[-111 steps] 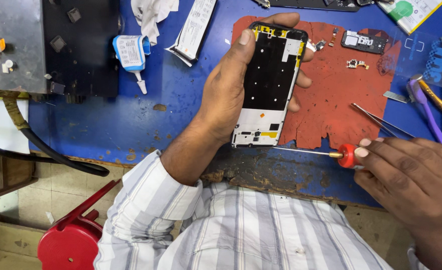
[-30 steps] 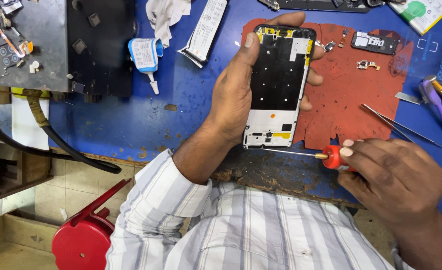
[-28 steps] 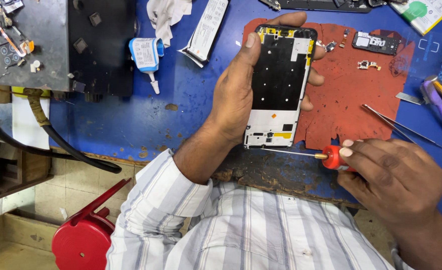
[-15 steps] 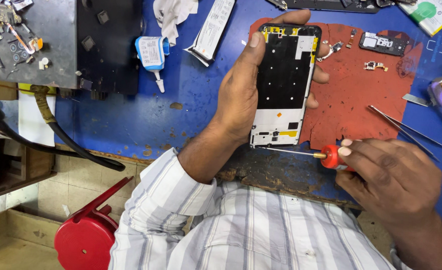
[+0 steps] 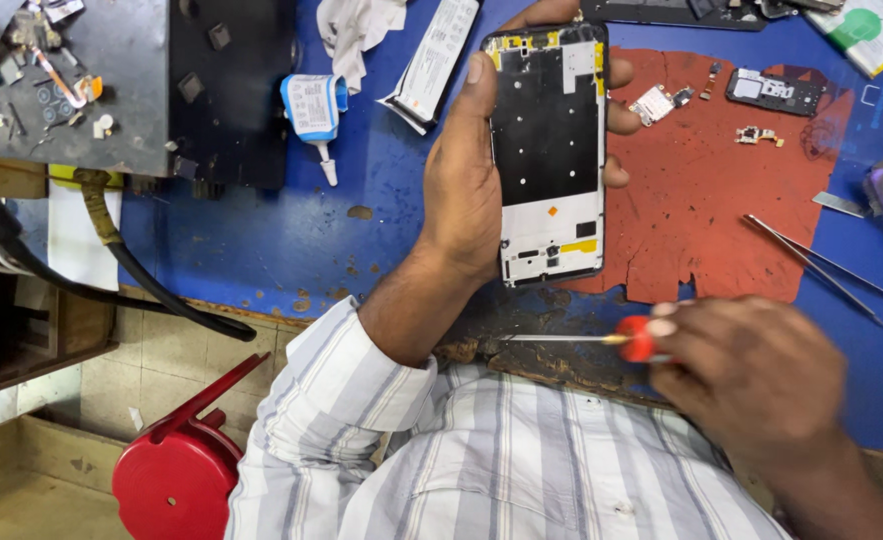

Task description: The person uses tweezers to remove small components and adhesive from the interior of a disassembled smartphone. They then use a red-handled screwdriver to loosen screws along the phone's frame. The phone remains open on the workbench throughout the clip.

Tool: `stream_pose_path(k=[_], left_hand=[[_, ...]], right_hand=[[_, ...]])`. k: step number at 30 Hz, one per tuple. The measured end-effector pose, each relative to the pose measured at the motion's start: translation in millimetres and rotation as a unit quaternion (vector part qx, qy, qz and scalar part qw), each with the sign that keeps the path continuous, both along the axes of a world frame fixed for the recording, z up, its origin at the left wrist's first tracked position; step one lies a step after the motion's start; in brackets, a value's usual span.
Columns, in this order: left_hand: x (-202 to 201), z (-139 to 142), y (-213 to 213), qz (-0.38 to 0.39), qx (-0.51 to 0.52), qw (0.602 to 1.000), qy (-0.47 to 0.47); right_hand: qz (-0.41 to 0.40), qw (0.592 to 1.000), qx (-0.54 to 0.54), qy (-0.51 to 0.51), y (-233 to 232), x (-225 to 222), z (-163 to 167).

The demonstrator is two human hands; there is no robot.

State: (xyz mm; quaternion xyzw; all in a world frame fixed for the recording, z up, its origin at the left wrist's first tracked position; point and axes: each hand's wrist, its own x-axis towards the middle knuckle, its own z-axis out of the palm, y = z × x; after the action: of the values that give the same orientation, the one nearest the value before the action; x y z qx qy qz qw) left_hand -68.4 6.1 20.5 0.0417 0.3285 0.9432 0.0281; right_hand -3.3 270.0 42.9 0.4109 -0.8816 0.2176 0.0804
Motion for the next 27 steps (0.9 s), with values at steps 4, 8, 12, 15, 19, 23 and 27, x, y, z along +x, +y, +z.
stream_pose_path(k=[4,8,12,15,19,23,27], left_hand=[[1,-1,0,0.007,0.022,1.0,0.019],[4,-2,3,0.022,0.01,0.999,0.037],[7,-2,2,0.042,-0.037,0.998,0.039],[7,-2,3,0.046,-0.028,0.998,0.042],[6,-2,3,0.062,-0.037,0.996,0.053],[7,-3,5,0.085,-0.031,0.994,0.06],[10,0,7,0.122,0.008,0.991,0.056]], right_hand=[[-0.071,0.997,-0.032,0.019,11,1,3],[-0.077,0.996,-0.02,0.028,10,3,1],[-0.056,0.998,-0.031,0.015,7,0,3],[-0.058,0.998,-0.035,0.018,2,0,6],[-0.062,0.997,-0.037,0.001,-3,2,12],[-0.07,0.997,-0.039,-0.002,-8,4,17],[-0.089,0.996,-0.026,-0.008,-10,9,22]])
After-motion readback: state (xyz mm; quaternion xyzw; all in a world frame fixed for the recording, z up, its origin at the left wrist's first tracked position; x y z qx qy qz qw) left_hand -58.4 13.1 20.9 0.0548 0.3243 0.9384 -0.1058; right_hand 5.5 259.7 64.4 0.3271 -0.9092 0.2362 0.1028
